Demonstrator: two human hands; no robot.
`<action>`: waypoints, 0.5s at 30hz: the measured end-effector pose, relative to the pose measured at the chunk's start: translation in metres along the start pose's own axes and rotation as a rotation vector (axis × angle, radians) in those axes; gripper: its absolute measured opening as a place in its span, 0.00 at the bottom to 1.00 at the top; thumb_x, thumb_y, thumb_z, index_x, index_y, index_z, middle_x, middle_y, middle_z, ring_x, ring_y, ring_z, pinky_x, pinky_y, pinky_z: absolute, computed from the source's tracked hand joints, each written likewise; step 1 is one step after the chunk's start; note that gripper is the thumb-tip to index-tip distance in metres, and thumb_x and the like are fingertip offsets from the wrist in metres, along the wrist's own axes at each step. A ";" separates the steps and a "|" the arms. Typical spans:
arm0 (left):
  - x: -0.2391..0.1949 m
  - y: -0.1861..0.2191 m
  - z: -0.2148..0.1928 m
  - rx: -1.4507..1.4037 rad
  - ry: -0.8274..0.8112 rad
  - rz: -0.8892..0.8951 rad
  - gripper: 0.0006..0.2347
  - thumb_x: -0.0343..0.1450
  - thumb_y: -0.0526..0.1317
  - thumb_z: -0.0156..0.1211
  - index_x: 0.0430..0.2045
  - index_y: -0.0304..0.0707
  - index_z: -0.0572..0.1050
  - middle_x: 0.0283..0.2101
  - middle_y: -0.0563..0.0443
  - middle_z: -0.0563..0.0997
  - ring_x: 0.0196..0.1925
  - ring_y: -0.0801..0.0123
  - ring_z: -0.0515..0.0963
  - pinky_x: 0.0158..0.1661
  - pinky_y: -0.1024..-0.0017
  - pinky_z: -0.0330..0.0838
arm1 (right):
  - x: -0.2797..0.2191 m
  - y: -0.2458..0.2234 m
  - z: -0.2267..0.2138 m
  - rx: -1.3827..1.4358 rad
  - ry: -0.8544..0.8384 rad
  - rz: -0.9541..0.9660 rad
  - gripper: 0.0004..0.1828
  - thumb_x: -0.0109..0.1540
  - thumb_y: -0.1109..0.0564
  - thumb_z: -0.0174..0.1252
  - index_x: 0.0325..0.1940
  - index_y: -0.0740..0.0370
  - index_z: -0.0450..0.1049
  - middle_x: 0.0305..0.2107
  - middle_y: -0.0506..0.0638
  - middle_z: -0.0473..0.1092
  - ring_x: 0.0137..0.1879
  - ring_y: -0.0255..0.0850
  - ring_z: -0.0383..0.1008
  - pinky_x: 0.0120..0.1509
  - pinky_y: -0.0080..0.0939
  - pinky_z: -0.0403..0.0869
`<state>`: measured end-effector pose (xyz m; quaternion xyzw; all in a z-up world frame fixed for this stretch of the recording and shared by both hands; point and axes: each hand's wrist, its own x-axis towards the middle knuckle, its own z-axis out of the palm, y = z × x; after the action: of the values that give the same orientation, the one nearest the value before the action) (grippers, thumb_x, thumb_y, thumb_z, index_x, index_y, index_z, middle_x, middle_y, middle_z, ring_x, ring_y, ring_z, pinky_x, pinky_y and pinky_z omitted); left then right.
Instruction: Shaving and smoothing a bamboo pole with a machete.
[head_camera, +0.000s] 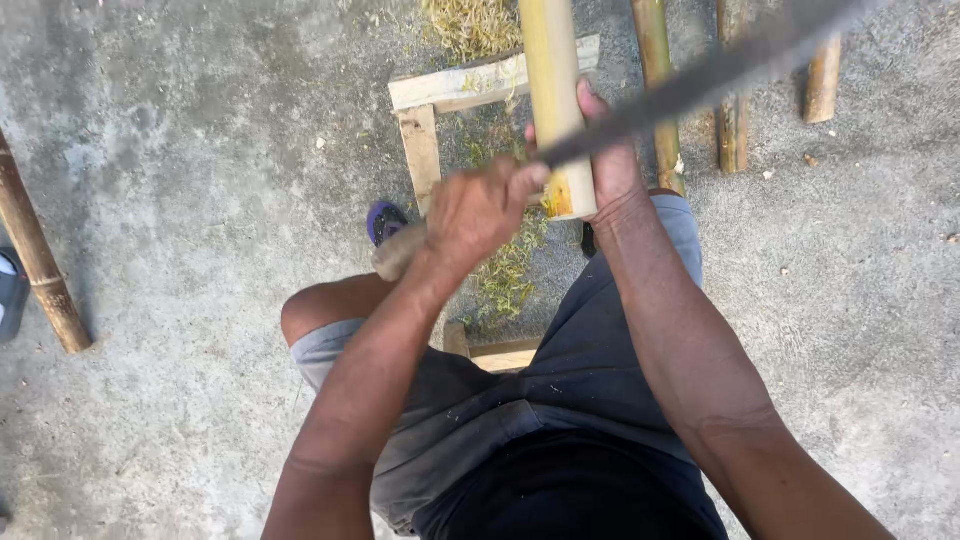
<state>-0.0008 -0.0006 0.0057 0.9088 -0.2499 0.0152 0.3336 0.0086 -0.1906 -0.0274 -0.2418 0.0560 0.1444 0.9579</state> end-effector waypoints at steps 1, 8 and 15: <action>0.008 -0.009 0.000 0.000 0.005 0.002 0.29 0.78 0.64 0.33 0.26 0.41 0.77 0.11 0.54 0.70 0.11 0.70 0.73 0.14 0.67 0.69 | 0.001 0.003 -0.003 -0.004 -0.003 -0.001 0.25 0.72 0.41 0.53 0.57 0.67 0.69 0.39 0.62 0.75 0.41 0.48 0.79 0.45 0.46 0.81; 0.005 -0.011 0.001 0.020 -0.046 0.014 0.31 0.76 0.65 0.28 0.26 0.40 0.77 0.10 0.55 0.70 0.10 0.70 0.72 0.13 0.65 0.69 | 0.009 0.003 -0.003 -0.051 0.044 -0.013 0.27 0.67 0.41 0.57 0.58 0.67 0.68 0.38 0.61 0.74 0.40 0.48 0.79 0.45 0.48 0.81; 0.001 -0.015 0.012 -0.089 0.114 -0.013 0.30 0.78 0.64 0.33 0.23 0.40 0.76 0.12 0.54 0.73 0.13 0.72 0.75 0.15 0.66 0.70 | 0.001 0.006 -0.004 -0.042 0.002 -0.028 0.30 0.67 0.41 0.61 0.61 0.67 0.65 0.39 0.60 0.73 0.41 0.48 0.79 0.45 0.46 0.81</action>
<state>0.0055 0.0013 -0.0121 0.8923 -0.2252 0.0537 0.3874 0.0076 -0.1872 -0.0334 -0.2626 0.0506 0.1319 0.9545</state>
